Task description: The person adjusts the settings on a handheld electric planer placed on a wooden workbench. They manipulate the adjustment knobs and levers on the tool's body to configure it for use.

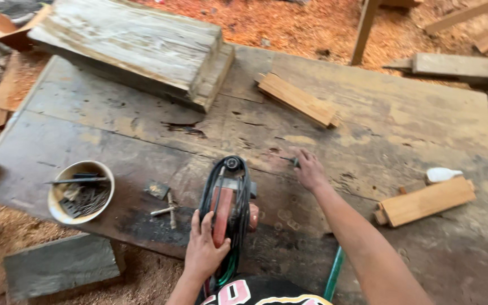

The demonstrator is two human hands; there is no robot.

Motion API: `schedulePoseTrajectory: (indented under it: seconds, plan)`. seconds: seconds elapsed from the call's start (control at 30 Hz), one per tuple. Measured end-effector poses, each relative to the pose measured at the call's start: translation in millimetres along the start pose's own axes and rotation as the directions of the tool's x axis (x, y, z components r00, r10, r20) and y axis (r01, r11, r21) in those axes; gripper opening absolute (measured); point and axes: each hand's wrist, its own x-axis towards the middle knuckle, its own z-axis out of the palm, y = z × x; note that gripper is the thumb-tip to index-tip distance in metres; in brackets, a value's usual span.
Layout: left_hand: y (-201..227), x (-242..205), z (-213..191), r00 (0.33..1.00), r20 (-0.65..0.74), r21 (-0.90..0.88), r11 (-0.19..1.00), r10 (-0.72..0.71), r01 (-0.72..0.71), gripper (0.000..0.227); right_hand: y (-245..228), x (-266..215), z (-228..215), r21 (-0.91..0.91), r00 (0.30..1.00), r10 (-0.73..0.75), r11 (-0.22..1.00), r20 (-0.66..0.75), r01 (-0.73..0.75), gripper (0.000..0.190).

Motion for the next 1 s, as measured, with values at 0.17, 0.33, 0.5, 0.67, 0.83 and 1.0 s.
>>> schedulePoseTrajectory:
  seconds: [0.17,0.33,0.5,0.67,0.83,1.0]
  plan:
    - [4,-4,0,0.996,0.029,0.006,0.996,-0.086,0.086,0.091,-19,-27,-9,0.042,0.974,-0.086,0.994,-0.211,0.097,0.083]
    - [7,-3,-3,0.996,0.016,-0.017,0.996,-0.084,0.085,0.092,-71,-89,26,0.324,0.991,0.117,0.942,-0.059,-0.091,0.066]
    - [-12,-8,6,0.995,0.068,-0.016,0.997,-0.069,0.070,0.106,-111,-139,74,0.734,0.979,0.184,0.653,0.084,-0.186,0.056]
    - [-71,-24,13,0.988,0.005,-0.527,0.839,-0.155,0.135,0.082,-125,-172,83,0.849,0.879,0.260,0.256,0.399,-0.462,0.041]
    - [-100,-43,17,0.942,0.178,-0.654,0.680,-0.286,0.330,0.065,-155,-197,33,0.680,0.987,0.136,0.715,0.091,-0.161,0.026]
    - [-81,-69,28,0.984,0.074,-0.521,0.835,-0.163,0.177,0.076,-185,-140,17,0.798,0.981,0.092,0.571,0.174,-0.195,0.038]
